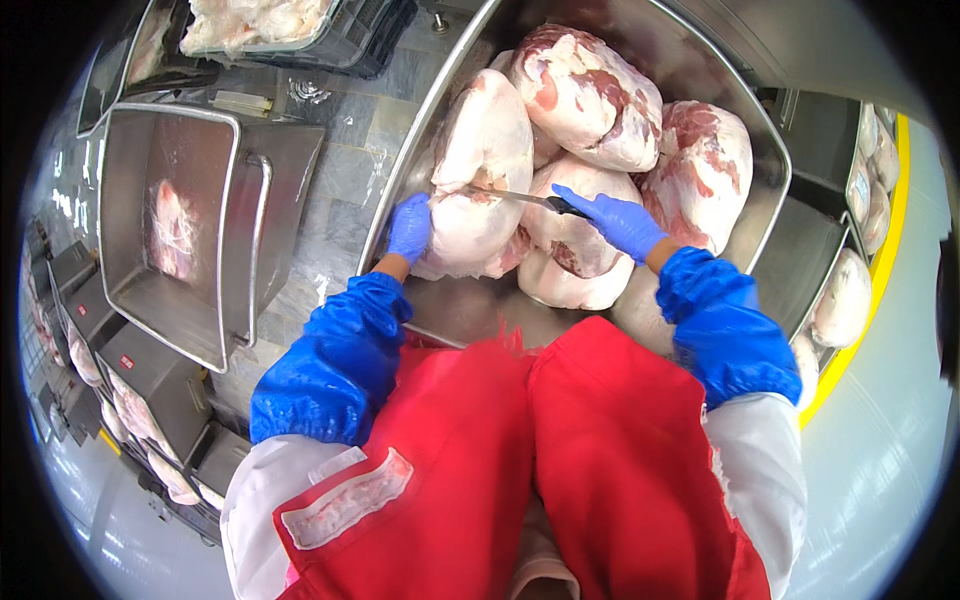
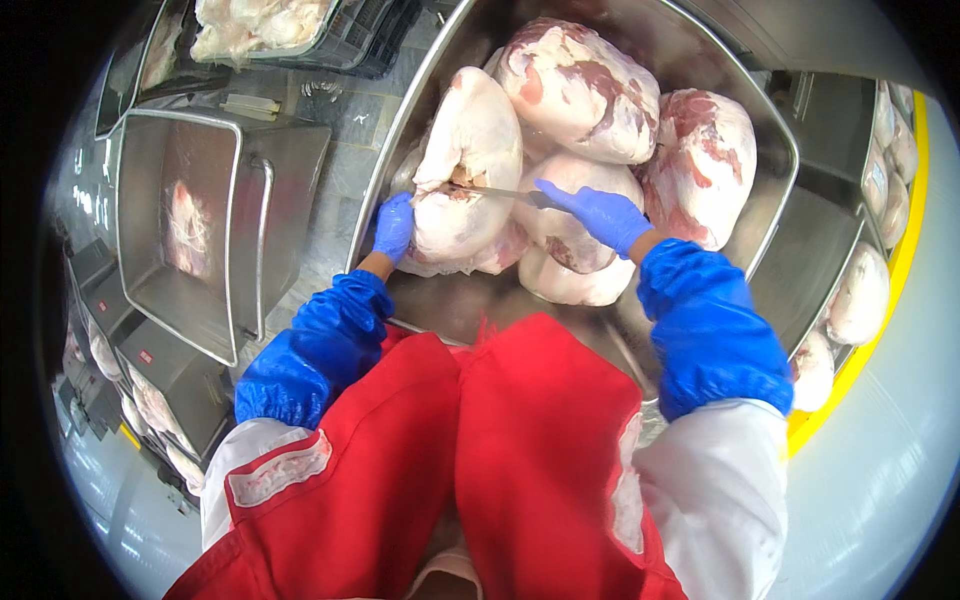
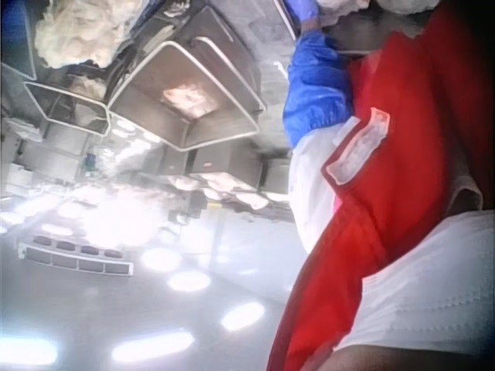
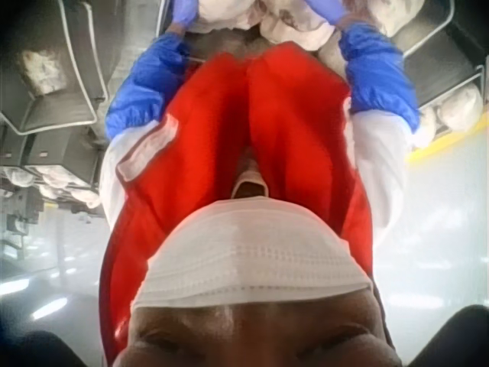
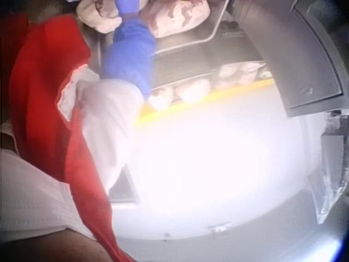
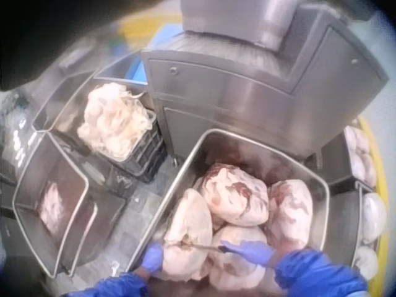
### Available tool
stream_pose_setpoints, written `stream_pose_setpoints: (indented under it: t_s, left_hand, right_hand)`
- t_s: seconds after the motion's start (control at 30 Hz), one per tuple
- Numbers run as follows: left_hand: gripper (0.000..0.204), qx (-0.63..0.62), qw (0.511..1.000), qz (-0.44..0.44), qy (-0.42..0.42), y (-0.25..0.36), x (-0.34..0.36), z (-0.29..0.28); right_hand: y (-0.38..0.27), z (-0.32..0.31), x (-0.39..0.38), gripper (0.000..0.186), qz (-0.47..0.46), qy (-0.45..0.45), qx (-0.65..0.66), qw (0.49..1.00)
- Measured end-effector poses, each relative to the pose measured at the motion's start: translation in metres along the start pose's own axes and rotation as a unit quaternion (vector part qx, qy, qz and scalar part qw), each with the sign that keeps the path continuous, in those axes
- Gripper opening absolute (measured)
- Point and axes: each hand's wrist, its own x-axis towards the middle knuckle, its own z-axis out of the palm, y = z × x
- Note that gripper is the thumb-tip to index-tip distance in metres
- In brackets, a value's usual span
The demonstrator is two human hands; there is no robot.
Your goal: The person washes a large piece of meat in a water-filled tray, then uses a knife to trim fat and connective tissue from the meat. The trimmed pieces are placed into a separate container. The person repeats this process with multiple pieces of meat.
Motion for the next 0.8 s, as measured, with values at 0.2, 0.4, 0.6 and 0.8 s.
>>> stream_pose_setpoints:
  t_s: [0.2, 0.4, 0.6, 0.8]
  left_hand:
    - [0.017, 0.115, 0.987, 0.090, -0.070, 0.059, -0.017, -0.042]
    - [0.018, 0.185, 0.973, 0.046, -0.131, 0.067, -0.020, -0.044]
    - [0.012, 0.105, 0.994, -0.009, -0.031, 0.036, -0.031, -0.035]
    - [0.022, 0.008, 0.996, -0.089, 0.025, 0.032, -0.026, -0.021]
  right_hand:
    - [-0.084, -0.070, -0.051, 0.067, 0.060, -0.088, 0.207, 0.973]
    - [-0.127, -0.059, -0.012, 0.037, 0.057, -0.142, 0.299, 0.942]
    - [-0.105, -0.052, -0.007, 0.036, 0.020, -0.049, 0.057, 0.997]
    - [-0.043, -0.008, 0.002, 0.042, 0.044, -0.031, 0.068, 0.996]
